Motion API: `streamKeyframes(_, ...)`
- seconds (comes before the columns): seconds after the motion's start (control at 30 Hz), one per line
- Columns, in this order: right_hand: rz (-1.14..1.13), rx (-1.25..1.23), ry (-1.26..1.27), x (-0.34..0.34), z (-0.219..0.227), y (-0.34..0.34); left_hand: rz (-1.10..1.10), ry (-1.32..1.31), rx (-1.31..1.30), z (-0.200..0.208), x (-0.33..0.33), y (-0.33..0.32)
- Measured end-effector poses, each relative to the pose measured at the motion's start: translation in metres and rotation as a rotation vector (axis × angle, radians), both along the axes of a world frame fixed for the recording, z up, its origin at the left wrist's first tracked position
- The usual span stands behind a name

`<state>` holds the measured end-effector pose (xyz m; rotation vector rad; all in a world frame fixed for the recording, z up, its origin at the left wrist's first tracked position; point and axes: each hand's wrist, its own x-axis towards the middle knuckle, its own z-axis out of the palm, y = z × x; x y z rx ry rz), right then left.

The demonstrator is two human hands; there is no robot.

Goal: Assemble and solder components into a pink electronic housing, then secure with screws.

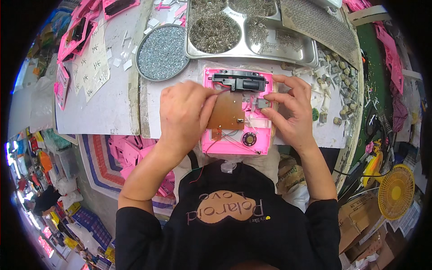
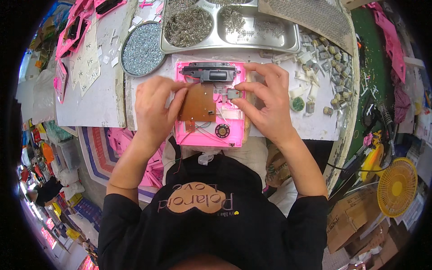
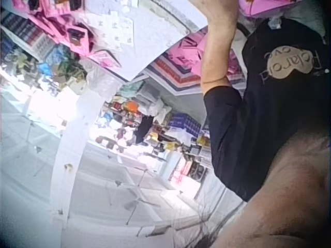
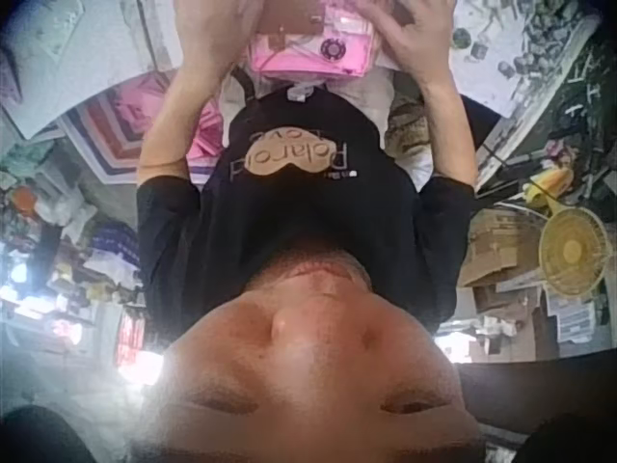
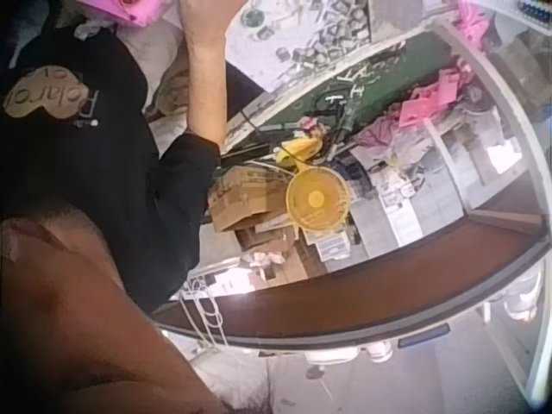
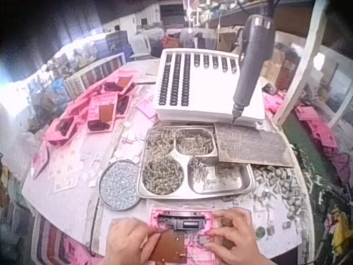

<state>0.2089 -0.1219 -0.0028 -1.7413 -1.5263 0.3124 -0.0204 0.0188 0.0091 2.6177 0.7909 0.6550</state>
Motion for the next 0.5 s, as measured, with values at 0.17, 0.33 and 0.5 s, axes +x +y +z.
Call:
streamKeyframes(0.17, 0.001, -0.071, -0.021, -0.001, 0.006, 0.001, -0.143, -0.209, 0.032, -0.009, -0.003, -0.016)
streamKeyframes(0.33, -0.002, -0.114, -0.146, -0.002, 0.018, 0.004, -0.214, -0.223, 0.016, -0.006, -0.004, -0.016)
streamKeyframes(0.5, -0.020, -0.099, -0.236, -0.004, 0.036, 0.006, -0.230, -0.228, 0.018, -0.010, -0.006, -0.015)
